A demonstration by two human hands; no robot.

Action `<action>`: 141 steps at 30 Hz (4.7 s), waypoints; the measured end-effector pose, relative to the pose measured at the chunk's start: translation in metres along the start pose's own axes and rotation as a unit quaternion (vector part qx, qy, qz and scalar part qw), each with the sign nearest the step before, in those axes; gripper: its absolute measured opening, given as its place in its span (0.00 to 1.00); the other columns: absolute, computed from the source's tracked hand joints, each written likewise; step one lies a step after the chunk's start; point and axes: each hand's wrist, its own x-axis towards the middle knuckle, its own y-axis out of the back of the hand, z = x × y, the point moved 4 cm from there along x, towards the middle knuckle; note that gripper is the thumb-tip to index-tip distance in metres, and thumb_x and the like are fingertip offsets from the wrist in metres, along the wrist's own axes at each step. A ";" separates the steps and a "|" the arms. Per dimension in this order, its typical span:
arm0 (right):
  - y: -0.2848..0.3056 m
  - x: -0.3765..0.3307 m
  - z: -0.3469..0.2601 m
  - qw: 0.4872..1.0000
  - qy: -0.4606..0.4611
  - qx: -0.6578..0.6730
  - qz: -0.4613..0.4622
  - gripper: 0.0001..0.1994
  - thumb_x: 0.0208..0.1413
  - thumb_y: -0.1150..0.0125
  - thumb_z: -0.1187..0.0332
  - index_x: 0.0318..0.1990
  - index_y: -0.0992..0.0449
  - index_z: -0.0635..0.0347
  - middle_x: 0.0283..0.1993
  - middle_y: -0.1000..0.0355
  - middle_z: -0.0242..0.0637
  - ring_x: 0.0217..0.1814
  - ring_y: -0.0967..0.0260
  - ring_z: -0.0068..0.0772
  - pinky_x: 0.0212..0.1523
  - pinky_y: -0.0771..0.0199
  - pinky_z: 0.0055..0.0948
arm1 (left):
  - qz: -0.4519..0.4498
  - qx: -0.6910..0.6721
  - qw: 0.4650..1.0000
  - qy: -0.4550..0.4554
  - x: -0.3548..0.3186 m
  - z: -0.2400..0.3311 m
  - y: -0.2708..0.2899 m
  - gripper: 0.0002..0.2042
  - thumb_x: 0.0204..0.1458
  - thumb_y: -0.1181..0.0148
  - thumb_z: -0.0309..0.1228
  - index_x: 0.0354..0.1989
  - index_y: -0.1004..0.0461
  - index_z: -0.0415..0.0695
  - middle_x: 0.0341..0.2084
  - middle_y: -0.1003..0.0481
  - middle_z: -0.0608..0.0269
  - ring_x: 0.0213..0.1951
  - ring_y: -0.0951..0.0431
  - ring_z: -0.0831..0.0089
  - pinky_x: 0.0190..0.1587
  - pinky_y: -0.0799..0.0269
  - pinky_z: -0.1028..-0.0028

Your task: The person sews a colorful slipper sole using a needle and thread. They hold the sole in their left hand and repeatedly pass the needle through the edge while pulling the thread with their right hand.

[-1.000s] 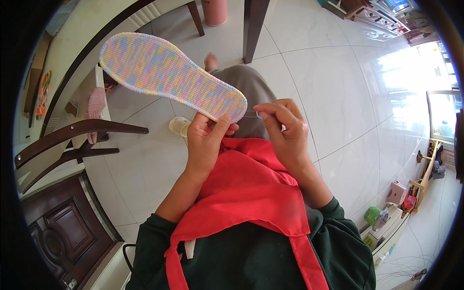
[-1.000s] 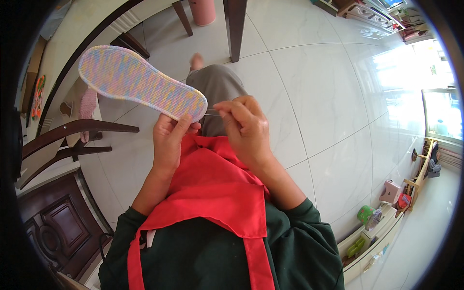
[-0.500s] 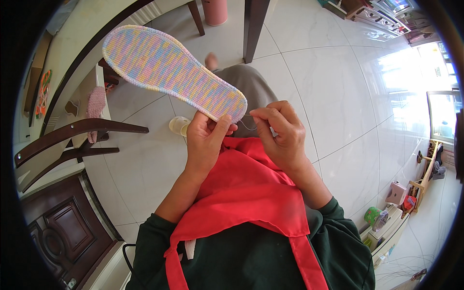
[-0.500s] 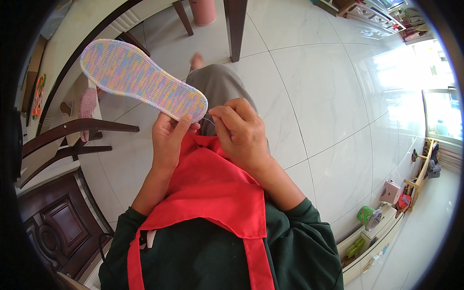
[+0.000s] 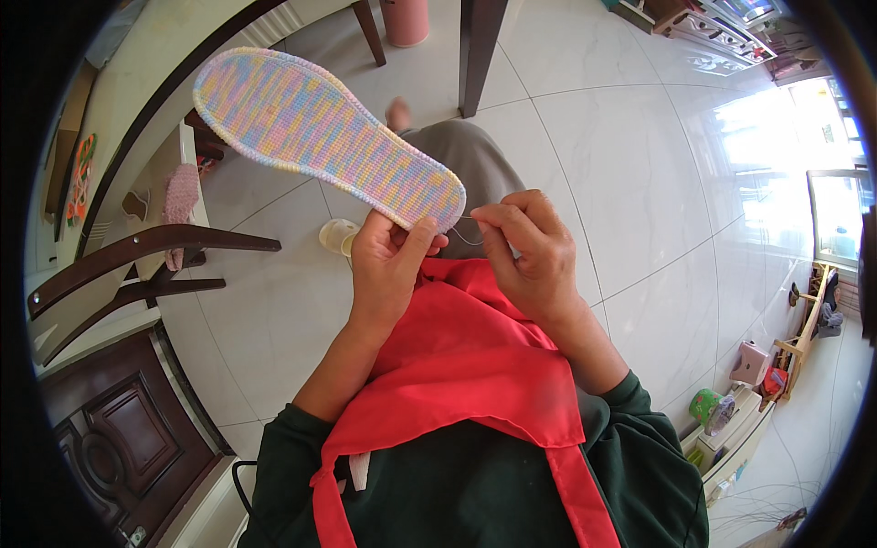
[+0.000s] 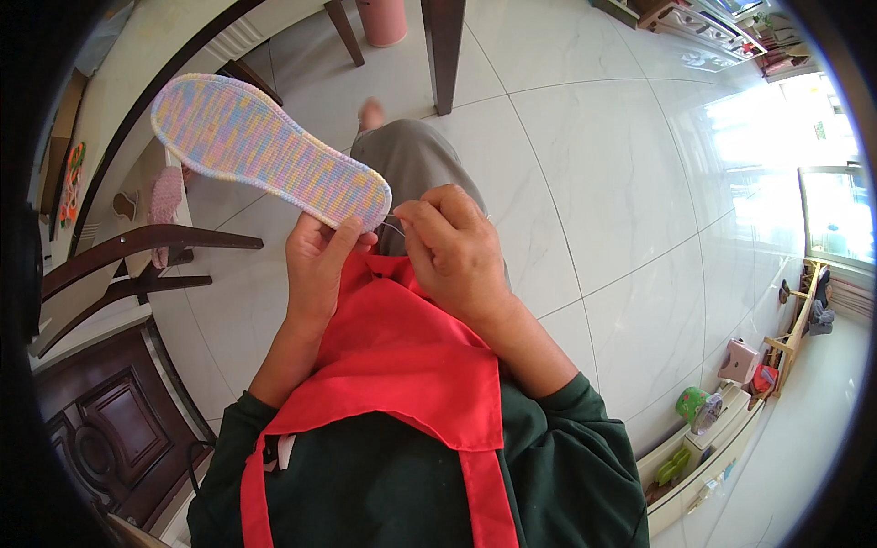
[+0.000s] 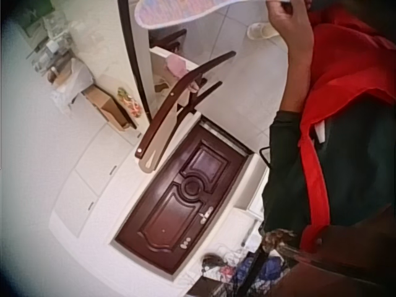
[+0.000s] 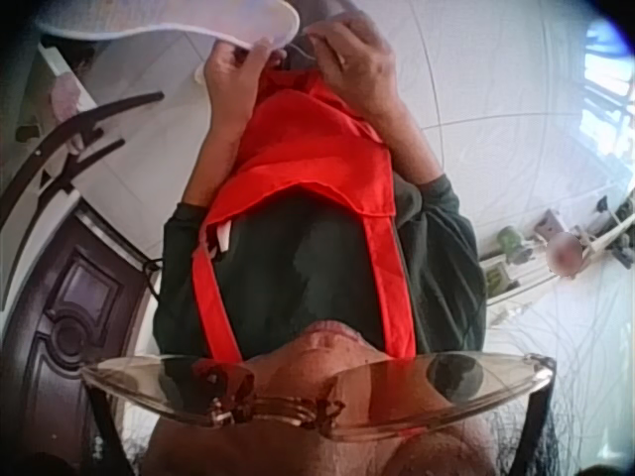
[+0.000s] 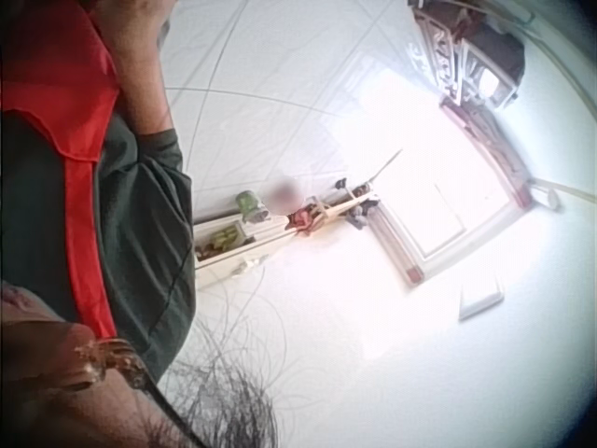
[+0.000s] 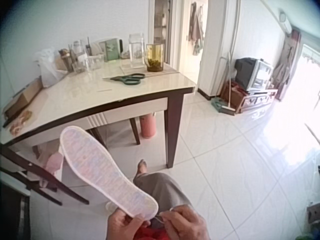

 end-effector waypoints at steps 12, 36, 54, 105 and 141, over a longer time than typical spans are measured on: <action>-0.020 0.008 -0.012 0.961 0.152 -0.173 -0.149 0.05 0.40 0.43 0.72 0.27 0.31 0.59 0.29 0.40 0.33 0.35 0.35 0.30 0.28 0.31 0.30 | 0.026 0.035 0.997 -0.060 0.001 -0.008 -0.003 0.07 0.54 0.46 0.22 0.40 0.30 0.34 0.30 0.26 0.63 0.29 0.26 0.82 0.34 0.28 0.82; 0.010 0.023 0.014 0.939 -0.214 0.254 -0.088 0.04 0.52 0.40 0.72 0.33 0.25 0.64 0.29 0.32 0.31 0.28 0.38 0.18 0.28 0.37 0.21 | -0.062 0.072 0.983 -0.155 0.007 0.003 0.012 0.03 0.54 0.45 0.23 0.35 0.28 0.37 0.34 0.25 0.61 0.37 0.26 0.74 0.44 0.29 0.76; -0.001 0.013 0.008 0.882 -0.284 0.305 -0.222 0.07 0.52 0.42 0.70 0.32 0.26 0.66 0.26 0.31 0.29 0.29 0.36 0.16 0.30 0.35 0.19 | -0.241 0.141 0.932 -0.230 -0.001 0.013 -0.003 0.08 0.53 0.45 0.30 0.32 0.28 0.37 0.32 0.28 0.58 0.36 0.28 0.66 0.42 0.33 0.71; 0.115 -0.120 0.207 0.758 -0.491 0.308 0.299 0.06 0.57 0.49 0.70 0.37 0.30 0.63 0.19 0.50 0.22 0.21 0.52 0.17 0.28 0.39 0.22 | -0.060 -0.148 0.977 0.141 0.018 -0.010 -0.001 0.16 0.56 0.55 0.23 0.54 0.38 0.37 0.46 0.29 0.56 0.47 0.26 0.65 0.49 0.29 0.69; 0.002 -0.009 0.005 0.992 -0.074 0.077 -0.065 0.06 0.50 0.42 0.77 0.36 0.28 0.59 0.28 0.34 0.34 0.26 0.33 0.33 0.27 0.32 0.29 | -0.059 0.008 0.990 0.128 0.010 -0.006 0.010 0.13 0.55 0.48 0.28 0.49 0.32 0.43 0.40 0.26 0.68 0.39 0.28 0.83 0.38 0.33 0.81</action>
